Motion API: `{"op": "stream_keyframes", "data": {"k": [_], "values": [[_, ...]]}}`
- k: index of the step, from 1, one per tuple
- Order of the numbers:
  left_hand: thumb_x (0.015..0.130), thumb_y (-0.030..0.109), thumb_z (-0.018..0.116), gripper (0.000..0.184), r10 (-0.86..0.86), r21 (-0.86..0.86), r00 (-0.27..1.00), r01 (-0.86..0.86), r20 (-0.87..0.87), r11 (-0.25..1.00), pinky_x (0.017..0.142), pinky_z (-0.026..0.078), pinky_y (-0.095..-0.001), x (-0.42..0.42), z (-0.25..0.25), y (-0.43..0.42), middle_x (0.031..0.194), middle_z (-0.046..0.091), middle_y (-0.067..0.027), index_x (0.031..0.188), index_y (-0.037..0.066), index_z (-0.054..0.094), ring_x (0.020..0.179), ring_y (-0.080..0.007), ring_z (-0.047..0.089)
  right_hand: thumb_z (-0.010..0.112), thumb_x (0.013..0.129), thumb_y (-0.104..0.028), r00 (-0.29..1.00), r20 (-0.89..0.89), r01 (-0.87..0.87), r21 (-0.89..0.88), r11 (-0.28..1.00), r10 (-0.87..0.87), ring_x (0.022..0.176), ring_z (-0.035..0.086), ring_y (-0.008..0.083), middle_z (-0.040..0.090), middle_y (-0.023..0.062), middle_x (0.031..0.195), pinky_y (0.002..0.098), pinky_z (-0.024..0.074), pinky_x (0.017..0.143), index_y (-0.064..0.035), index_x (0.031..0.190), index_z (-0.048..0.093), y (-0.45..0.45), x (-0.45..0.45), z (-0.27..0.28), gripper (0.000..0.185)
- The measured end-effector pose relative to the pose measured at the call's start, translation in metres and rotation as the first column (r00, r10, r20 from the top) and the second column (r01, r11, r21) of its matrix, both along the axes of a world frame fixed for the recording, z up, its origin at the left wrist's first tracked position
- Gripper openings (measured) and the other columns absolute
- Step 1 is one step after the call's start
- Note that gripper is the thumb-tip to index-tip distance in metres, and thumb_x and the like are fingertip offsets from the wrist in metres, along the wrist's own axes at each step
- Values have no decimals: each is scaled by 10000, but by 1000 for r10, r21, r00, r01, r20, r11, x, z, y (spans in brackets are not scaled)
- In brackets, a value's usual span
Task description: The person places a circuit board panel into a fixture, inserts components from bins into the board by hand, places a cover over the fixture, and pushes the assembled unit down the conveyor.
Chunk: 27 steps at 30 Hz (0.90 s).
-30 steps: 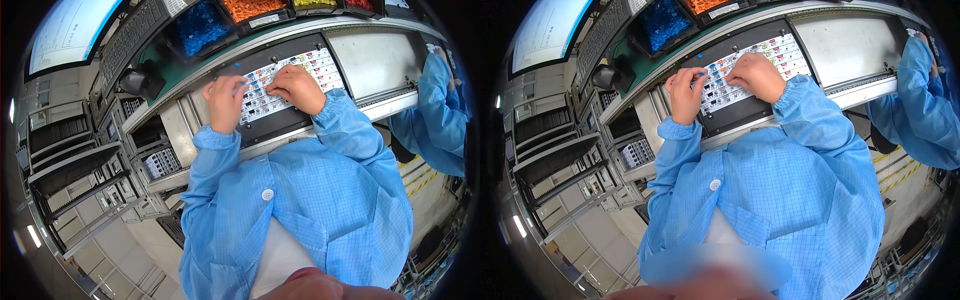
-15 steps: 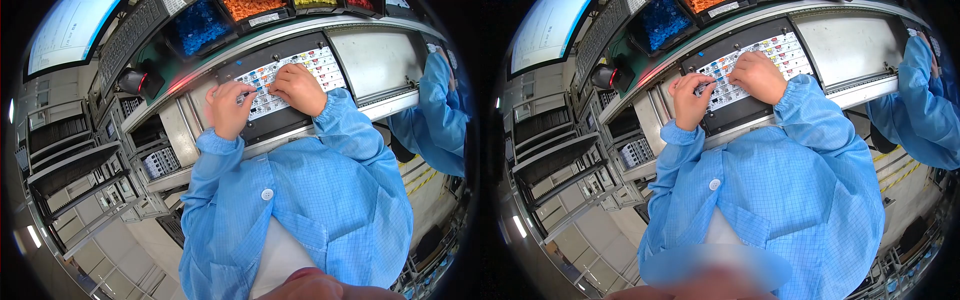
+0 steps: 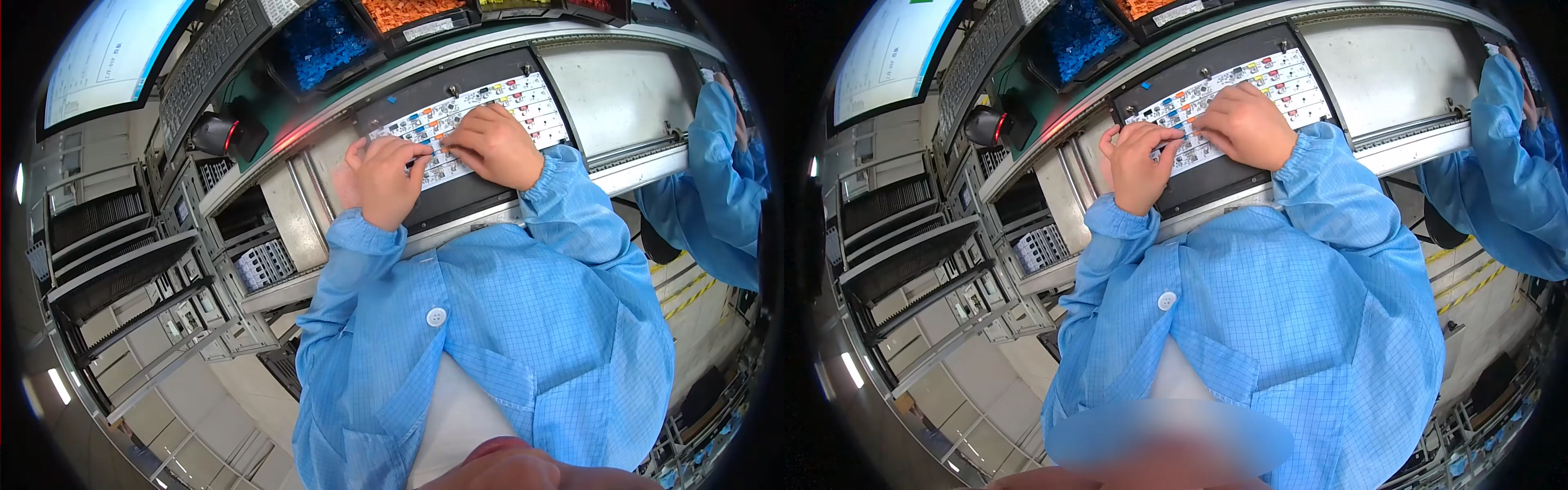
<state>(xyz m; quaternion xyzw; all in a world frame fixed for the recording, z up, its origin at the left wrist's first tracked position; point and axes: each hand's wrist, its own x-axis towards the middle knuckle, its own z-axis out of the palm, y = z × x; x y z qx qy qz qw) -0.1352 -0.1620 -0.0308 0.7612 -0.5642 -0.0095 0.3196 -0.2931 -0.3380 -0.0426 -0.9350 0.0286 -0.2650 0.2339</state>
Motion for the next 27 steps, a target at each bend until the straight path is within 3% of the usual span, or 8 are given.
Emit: {"op": "stream_keyframes", "data": {"k": [7,10,13,16,20,23,24,27], "values": [[842,176,840,75,-19,-18,998,20,61,1000,1074,302,-495,-2,-6,-2,932,753,33,908,168,804,1004,-174,673,780,884,-151,996,3,84,95,992,-85,925,667,254,720,20,891,396,505,850,-132,978,779,-7,-1,-6,96],[852,175,832,81,-62,16,973,60,220,998,1069,305,-491,-9,3,2,947,726,33,926,168,799,998,-179,666,778,886,-152,997,4,81,103,991,-82,922,667,254,723,19,895,398,504,847,-133,976,778,-7,-2,-5,92],[866,161,814,93,-116,49,978,109,175,993,1074,303,-510,-8,13,5,971,701,28,954,168,789,1029,-183,651,776,886,-154,995,22,91,109,990,-94,917,666,254,724,17,898,398,503,843,-134,973,777,-6,0,-4,89],[877,156,797,102,-6,-58,988,15,157,998,1082,298,-531,27,4,-16,986,699,26,975,181,788,1071,-188,637,773,887,-155,996,25,81,118,990,-84,913,665,256,725,16,899,400,502,838,-135,968,774,-6,2,-4,84],[883,139,746,105,8,65,939,-32,343,997,1107,275,-581,61,12,-52,983,695,15,968,185,786,1083,-209,629,772,887,-150,996,-3,85,118,989,-86,906,661,263,728,19,905,404,498,829,-134,962,770,-7,0,-2,77],[875,133,749,100,1,134,951,-45,310,990,1097,282,-583,69,2,-65,985,688,7,955,183,781,1079,-218,626,773,885,-147,993,11,116,143,983,-118,904,656,261,732,19,910,402,494,824,-131,957,767,-12,-2,-3,74],[908,159,754,89,-8,145,943,-42,331,989,1064,299,-544,70,3,-65,1002,688,-8,994,183,765,1059,-229,635,774,890,-143,991,17,127,139,982,-130,900,671,275,736,37,917,404,509,818,-110,969,765,-13,-3,-2,86],[908,160,753,106,36,23,977,-42,210,999,1057,312,-504,62,5,-61,1006,694,-24,1013,164,740,1063,-253,639,771,903,-140,986,26,150,277,949,-163,893,693,298,741,69,930,409,535,800,-82,998,765,-18,0,5,112]]}}
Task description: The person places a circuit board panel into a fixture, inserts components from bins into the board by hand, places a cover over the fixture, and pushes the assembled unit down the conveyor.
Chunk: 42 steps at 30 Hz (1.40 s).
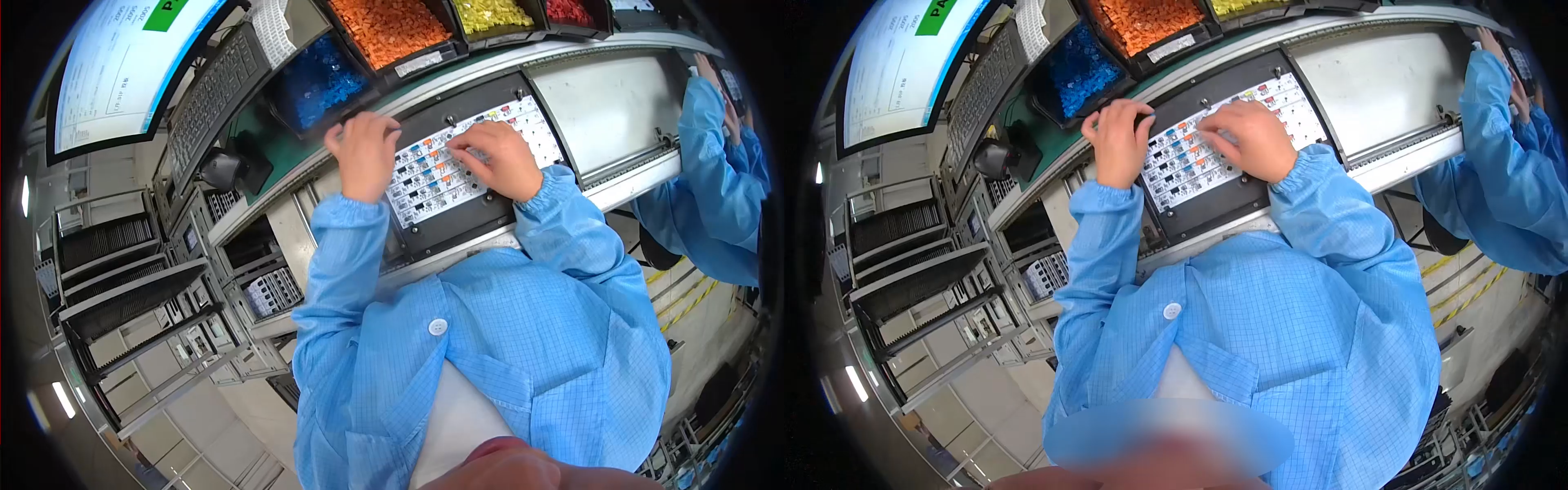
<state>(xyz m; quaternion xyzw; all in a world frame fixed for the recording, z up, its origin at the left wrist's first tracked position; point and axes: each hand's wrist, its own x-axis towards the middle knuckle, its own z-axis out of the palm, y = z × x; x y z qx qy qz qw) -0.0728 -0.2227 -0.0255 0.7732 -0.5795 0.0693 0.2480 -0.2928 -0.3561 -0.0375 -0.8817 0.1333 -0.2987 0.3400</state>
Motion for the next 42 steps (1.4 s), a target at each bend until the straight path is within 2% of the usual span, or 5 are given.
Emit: {"op": "stream_keyframes", "data": {"k": [4,9,13,28,42], "values": [[990,185,687,129,22,13,934,-18,-357,1000,1061,323,-441,-8,7,26,1013,737,-62,1101,122,701,1025,-255,678,762,918,-143,989,113,83,109,991,-95,849,727,304,749,107,962,412,570,731,-71,1051,768,-31,26,16,151],[1007,161,657,148,16,-3,866,-21,-500,1000,1038,341,-405,-27,5,44,984,769,-51,1139,138,721,956,-219,694,710,983,-205,976,114,213,-337,917,-185,893,725,340,745,123,990,430,574,726,-110,1020,765,-77,107,35,116],[966,145,716,173,36,-9,844,-48,-534,999,1025,430,-370,-40,7,56,973,770,-64,1117,72,754,983,-231,705,674,1003,-188,894,-251,212,-490,846,-370,938,699,352,715,108,1007,469,554,763,-144,1137,729,-122,190,-11,152],[837,138,816,135,-76,4,955,81,-286,997,1060,322,-489,-85,3,60,900,733,26,960,165,769,1007,-200,658,588,1045,-133,979,184,106,-100,989,-86,903,683,345,681,115,1091,434,551,798,-102,1169,695,-36,82,25,167],[818,127,839,90,-96,-79,978,83,-188,993,1057,306,-492,-91,-10,53,896,752,51,874,185,801,998,-172,670,576,1076,-111,989,-45,147,392,908,-141,840,609,110,698,37,1023,264,504,734,-37,1281,698,3,-24,-9,250]]}}
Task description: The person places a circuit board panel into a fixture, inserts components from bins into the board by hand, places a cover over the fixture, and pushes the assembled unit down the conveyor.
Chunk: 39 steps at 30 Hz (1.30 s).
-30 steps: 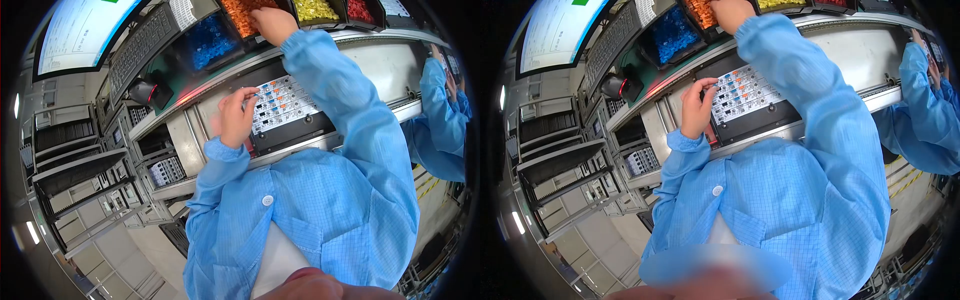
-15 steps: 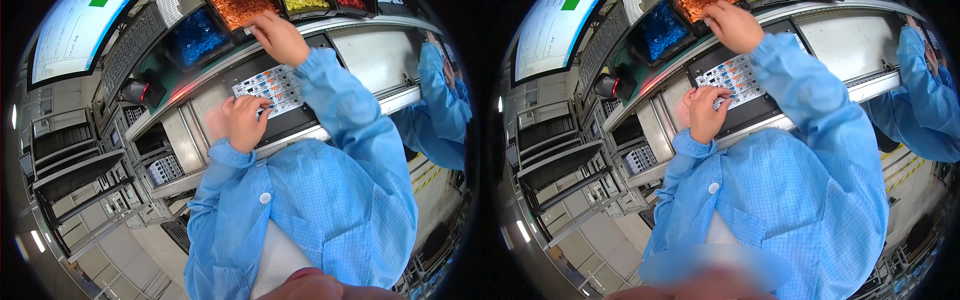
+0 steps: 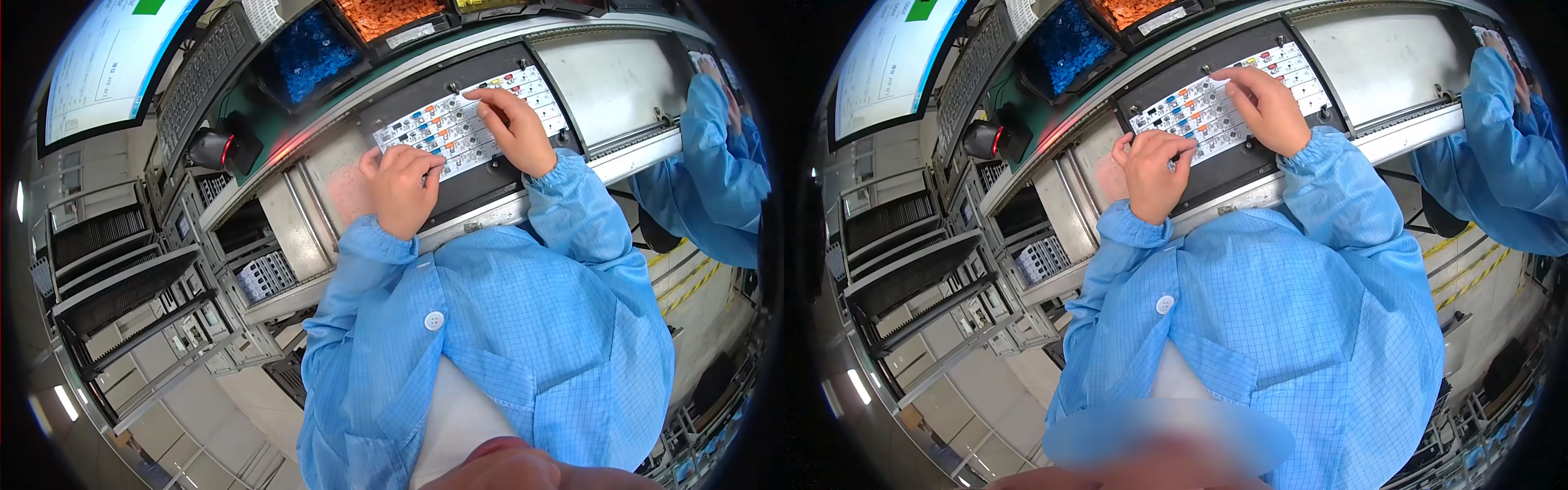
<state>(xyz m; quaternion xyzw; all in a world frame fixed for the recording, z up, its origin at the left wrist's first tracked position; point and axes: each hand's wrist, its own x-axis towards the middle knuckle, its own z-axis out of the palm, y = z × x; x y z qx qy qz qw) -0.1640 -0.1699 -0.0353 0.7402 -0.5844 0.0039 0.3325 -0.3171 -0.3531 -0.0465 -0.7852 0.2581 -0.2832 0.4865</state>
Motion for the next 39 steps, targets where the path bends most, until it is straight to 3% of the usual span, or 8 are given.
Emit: {"op": "stream_keyframes", "data": {"k": [6,9,12,16,19,25,39], "values": [[816,133,836,88,-18,-20,997,20,69,1000,1046,309,-498,-2,-4,3,901,700,52,878,183,799,981,-183,651,668,1024,-68,997,-73,-25,-8,1000,24,808,640,102,724,35,970,253,528,750,-44,1267,713,5,3,-4,248],[823,156,834,124,-20,19,993,18,117,1000,1042,308,-499,-6,2,8,933,656,45,937,196,809,999,-188,625,720,993,-92,999,-22,-44,-43,998,43,858,674,137,740,57,997,286,554,778,-47,1191,744,10,2,2,204],[835,176,831,210,-20,70,988,10,155,998,1041,303,-499,-12,8,16,975,627,29,1040,216,813,1035,-194,601,773,939,-110,992,71,-89,-227,970,108,895,690,210,749,89,1002,346,563,813,-47,1111,769,10,0,2,183],[846,196,827,302,-43,86,992,33,122,996,1045,299,-492,-13,6,20,1015,623,-5,1147,218,798,1076,-207,589,828,850,-126,990,-66,-140,-395,908,124,933,675,261,747,59,964,393,534,834,-95,1043,793,15,-5,8,198],[856,195,819,282,-6,49,1000,6,0,999,1045,302,-482,-10,4,21,1037,635,-23,1137,193,791,1075,-219,596,851,799,-155,986,-66,-166,-499,851,154,957,670,236,740,2,930,390,505,843,-139,964,797,18,-7,4,174],[875,152,787,207,76,-23,992,-79,-96,997,1033,313,-443,1,-3,22,1026,661,-22,1081,169,787,1060,-223,614,849,787,-157,985,-135,-171,-613,771,111,1030,657,222,713,-11,922,382,485,908,-153,923,791,22,-8,0,147],[869,121,783,150,57,-44,993,-62,-106,997,999,331,-412,2,-7,22,968,646,28,999,195,789,1010,-193,615,843,768,-153,975,-185,-216,-650,728,124,1066,649,210,716,-27,951,377,484,930,-187,938,794,17,-13,2,180]]}}
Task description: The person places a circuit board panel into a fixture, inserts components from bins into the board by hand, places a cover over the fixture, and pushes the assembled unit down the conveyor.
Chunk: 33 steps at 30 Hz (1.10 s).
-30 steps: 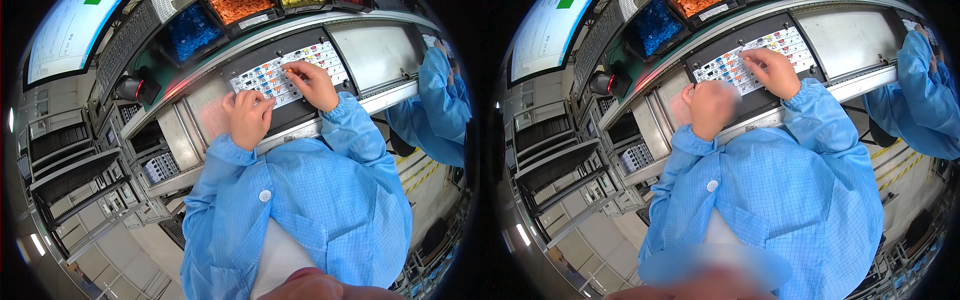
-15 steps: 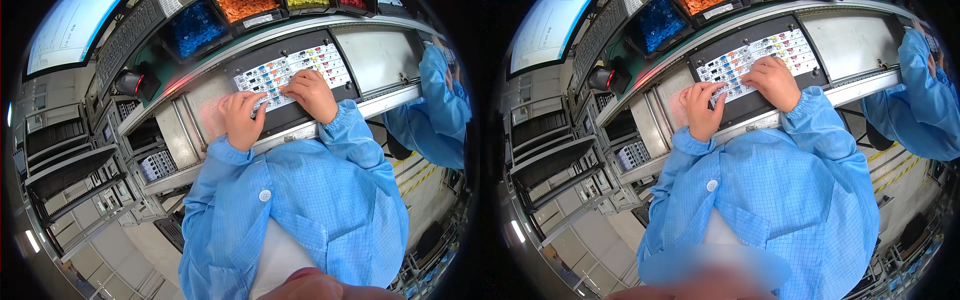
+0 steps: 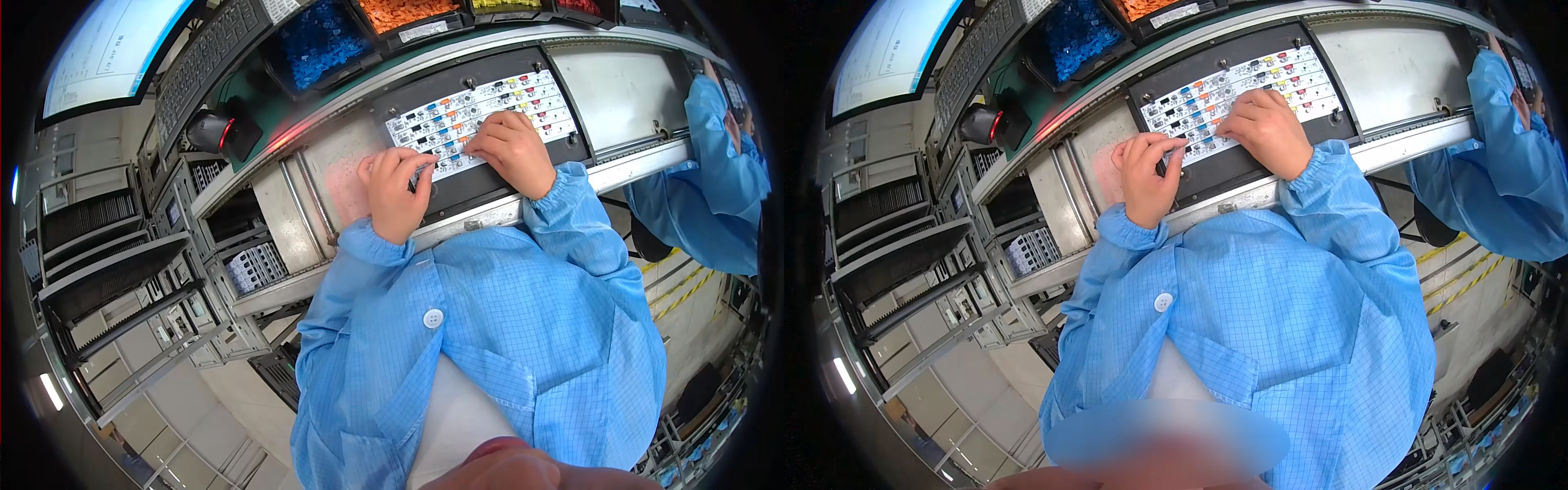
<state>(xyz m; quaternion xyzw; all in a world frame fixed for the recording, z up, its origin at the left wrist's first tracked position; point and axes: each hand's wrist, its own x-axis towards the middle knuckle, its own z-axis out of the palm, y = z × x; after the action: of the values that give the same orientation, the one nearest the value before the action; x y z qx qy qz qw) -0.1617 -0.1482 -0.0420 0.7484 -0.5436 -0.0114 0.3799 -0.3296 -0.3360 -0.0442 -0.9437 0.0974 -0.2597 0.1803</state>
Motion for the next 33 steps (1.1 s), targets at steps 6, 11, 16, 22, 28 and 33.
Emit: {"op": "stream_keyframes", "data": {"k": [6,11,16,22,28,33], "values": [[869,115,784,152,-2,-7,1000,2,-12,1000,1003,331,-414,0,0,0,971,649,26,999,193,788,1012,-196,616,816,795,-153,1000,-5,-17,-85,996,16,1079,641,215,711,-26,982,381,486,942,-178,953,795,-1,-5,1,161],[868,111,784,156,7,-6,1000,-7,-13,1000,1003,332,-412,0,0,1,977,652,19,1005,186,788,1017,-202,622,807,834,-162,998,-47,47,3,999,-47,1077,641,238,707,-2,1039,383,496,931,-140,966,792,18,-17,10,135],[877,80,759,178,48,-59,993,-55,-108,997,992,387,-411,2,-1,0,993,661,-30,1041,148,777,1029,-238,629,831,823,-200,999,23,35,71,997,-37,1045,663,264,702,29,1097,411,521,905,-113,1044,757,36,-9,10,249],[947,2,660,194,169,-189,820,-317,-546,929,924,492,-295,26,-24,-5,1095,662,-66,1132,23,715,1022,-165,623,739,867,-337,794,57,-608,113,786,606,990,664,298,685,77,1019,420,510,1016,-115,1077,702,98,47,-19,307],[962,5,687,141,125,-170,709,-330,-694,928,917,487,-287,47,-47,7,1070,642,-41,1098,14,723,973,-148,608,713,942,-366,865,-43,-485,183,855,500,818,680,312,664,84,749,419,497,1083,-124,940,716,77,27,-19,242],[955,-1,686,111,82,-129,753,-217,-653,968,906,488,-289,36,-40,2,1043,636,-49,1056,16,729,954,-149,605,754,920,-315,999,-45,-27,89,996,31,866,734,308,709,98,739,445,572,999,-131,868,768,22,-45,-8,191]]}}
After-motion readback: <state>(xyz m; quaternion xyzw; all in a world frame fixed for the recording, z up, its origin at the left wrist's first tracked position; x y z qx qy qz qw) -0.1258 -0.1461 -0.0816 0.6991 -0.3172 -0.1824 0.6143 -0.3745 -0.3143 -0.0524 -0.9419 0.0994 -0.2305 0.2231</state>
